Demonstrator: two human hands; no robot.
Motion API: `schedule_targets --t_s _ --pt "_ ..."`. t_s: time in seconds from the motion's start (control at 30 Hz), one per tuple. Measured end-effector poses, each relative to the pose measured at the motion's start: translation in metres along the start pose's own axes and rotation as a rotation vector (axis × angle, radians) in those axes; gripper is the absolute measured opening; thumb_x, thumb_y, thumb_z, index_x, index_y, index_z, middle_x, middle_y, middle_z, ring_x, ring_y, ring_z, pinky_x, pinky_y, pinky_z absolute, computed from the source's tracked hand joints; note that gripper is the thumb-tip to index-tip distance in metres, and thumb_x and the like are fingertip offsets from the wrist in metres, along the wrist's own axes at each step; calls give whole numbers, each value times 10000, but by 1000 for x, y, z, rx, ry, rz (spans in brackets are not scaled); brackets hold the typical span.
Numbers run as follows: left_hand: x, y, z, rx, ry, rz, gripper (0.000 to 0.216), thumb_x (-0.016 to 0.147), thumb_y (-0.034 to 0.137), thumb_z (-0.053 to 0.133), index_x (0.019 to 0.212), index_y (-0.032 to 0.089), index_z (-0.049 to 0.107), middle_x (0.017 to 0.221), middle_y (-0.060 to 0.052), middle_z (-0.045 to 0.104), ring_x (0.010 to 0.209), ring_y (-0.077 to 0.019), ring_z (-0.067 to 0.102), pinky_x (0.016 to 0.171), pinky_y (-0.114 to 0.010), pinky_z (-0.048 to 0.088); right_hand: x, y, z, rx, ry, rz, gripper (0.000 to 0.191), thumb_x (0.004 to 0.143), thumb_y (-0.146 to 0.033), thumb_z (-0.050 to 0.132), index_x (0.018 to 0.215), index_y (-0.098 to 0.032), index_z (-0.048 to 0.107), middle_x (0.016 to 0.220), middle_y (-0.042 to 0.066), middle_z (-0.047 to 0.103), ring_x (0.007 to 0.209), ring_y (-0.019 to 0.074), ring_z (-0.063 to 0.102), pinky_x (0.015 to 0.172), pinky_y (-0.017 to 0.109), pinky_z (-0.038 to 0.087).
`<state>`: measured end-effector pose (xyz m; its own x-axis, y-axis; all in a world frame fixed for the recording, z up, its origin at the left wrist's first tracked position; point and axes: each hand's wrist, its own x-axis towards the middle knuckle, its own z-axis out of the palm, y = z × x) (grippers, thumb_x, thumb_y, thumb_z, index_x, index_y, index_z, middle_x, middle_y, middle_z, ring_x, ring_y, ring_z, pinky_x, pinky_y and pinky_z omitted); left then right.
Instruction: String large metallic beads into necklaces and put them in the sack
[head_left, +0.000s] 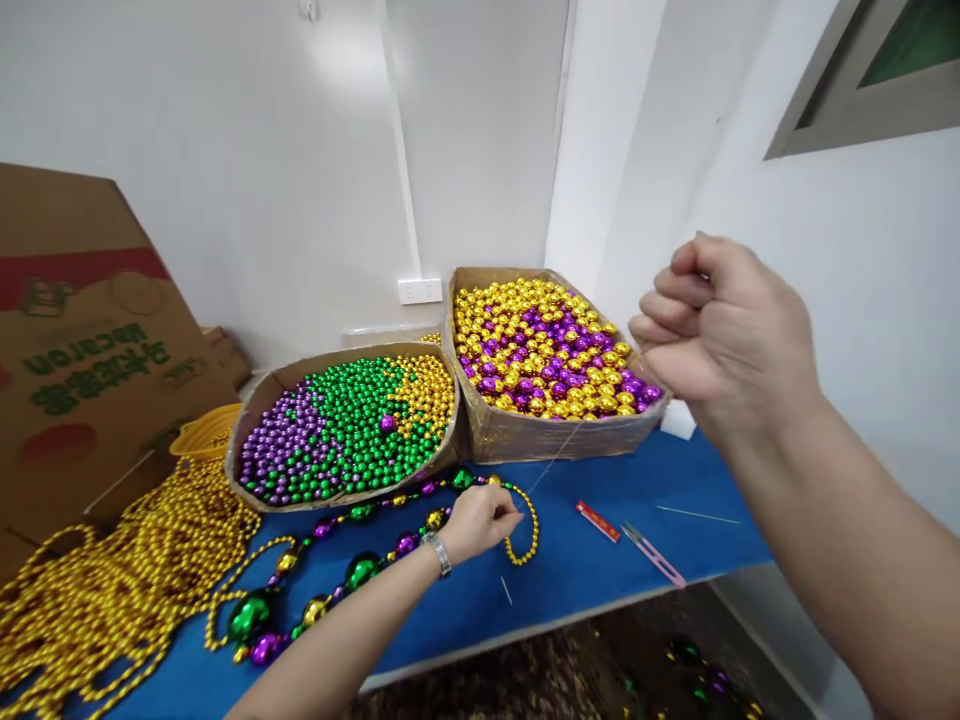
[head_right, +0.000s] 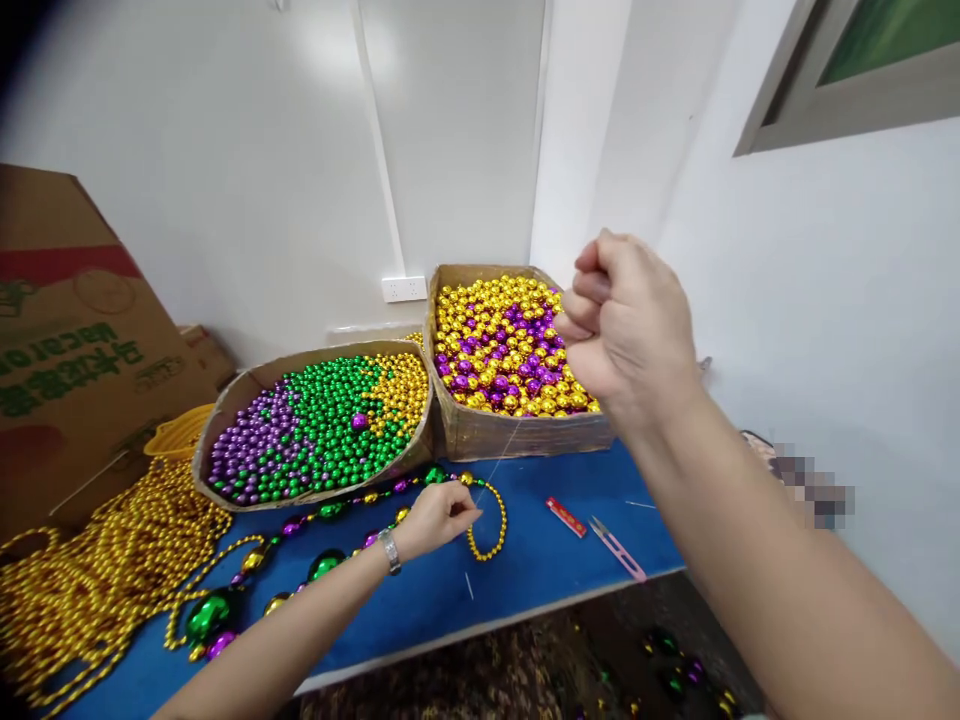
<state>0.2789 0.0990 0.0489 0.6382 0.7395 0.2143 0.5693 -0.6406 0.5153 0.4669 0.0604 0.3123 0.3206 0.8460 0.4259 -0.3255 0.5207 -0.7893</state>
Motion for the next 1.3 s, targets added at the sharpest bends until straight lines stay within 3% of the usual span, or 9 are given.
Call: schedule_targets --t_s 0.23,0.37,0.4,0.57,0.77,0.87,1.1,1.2,1.3 --pt "-2 18 28 85 -208 140 134 734 281 629 622 207 641 651 -6 659 584 -150 575 526 -225 339 -18 71 69 -250 -547 33 208 913 -243 388 734 -182 473 573 -75 393 461 18 383 443 137 311" --pt "2 25 20 -35 -215 243 174 795 304 578 680 192 644 698 -11 667 631 -140 576 577 -220 371 -37 123 81 -1072 -1293 -95 137 876 -287 517 937 -224 622 851 -17 637 737 78 590 667 198 447" --pt "3 25 15 -102 -199 252 189 813 306 556 701 182 646 697 -14 663 631 -136 568 586 -219 377 -41 133 78 -1208 -1335 -95 117 802 -283 626 903 -234 658 866 -5 655 766 114 608 685 229 455" --pt "3 24 -7 -475 -119 170 276 850 339 498 736 130 637 660 -20 620 577 -113 497 557 -212 384 -52 144 25 -1525 -1086 -119 102 776 -223 646 809 -138 694 979 152 634 790 253 648 656 353 472" --pt "-4 27 -21 -759 44 -23 317 806 419 562 677 129 572 603 0 559 547 -96 473 522 -200 380 -79 125 -53 -1490 -834 -187 290 950 -275 346 1085 -190 588 1035 86 640 905 180 630 745 285 476" --pt "-6 29 -25 -843 64 -105 338 780 446 591 653 137 543 528 33 496 472 -69 410 458 -181 332 -108 139 -78 -1231 -749 -37 275 950 -338 357 1059 -208 574 860 16 672 641 115 634 575 216 470" --pt "-8 29 -29 -1022 -26 -293 349 696 461 680 740 121 620 616 -19 638 433 -68 460 423 -187 356 -148 160 -89 -1137 -702 -100 298 949 -323 353 862 -202 611 804 59 656 730 163 598 671 279 444" --pt "-12 32 -34 -930 14 -181 296 719 406 680 787 118 657 696 -57 682 552 -117 569 507 -212 432 -147 157 -89 -1069 -745 -68 301 945 -350 369 826 -211 608 791 41 637 742 155 592 664 259 440" --pt "-17 37 -43 -635 62 46 202 812 324 593 825 144 682 760 -71 697 681 -150 624 637 -242 474 -140 159 -90 -945 -551 69 323 957 -395 317 958 -210 582 782 28 620 697 138 583 678 268 448"
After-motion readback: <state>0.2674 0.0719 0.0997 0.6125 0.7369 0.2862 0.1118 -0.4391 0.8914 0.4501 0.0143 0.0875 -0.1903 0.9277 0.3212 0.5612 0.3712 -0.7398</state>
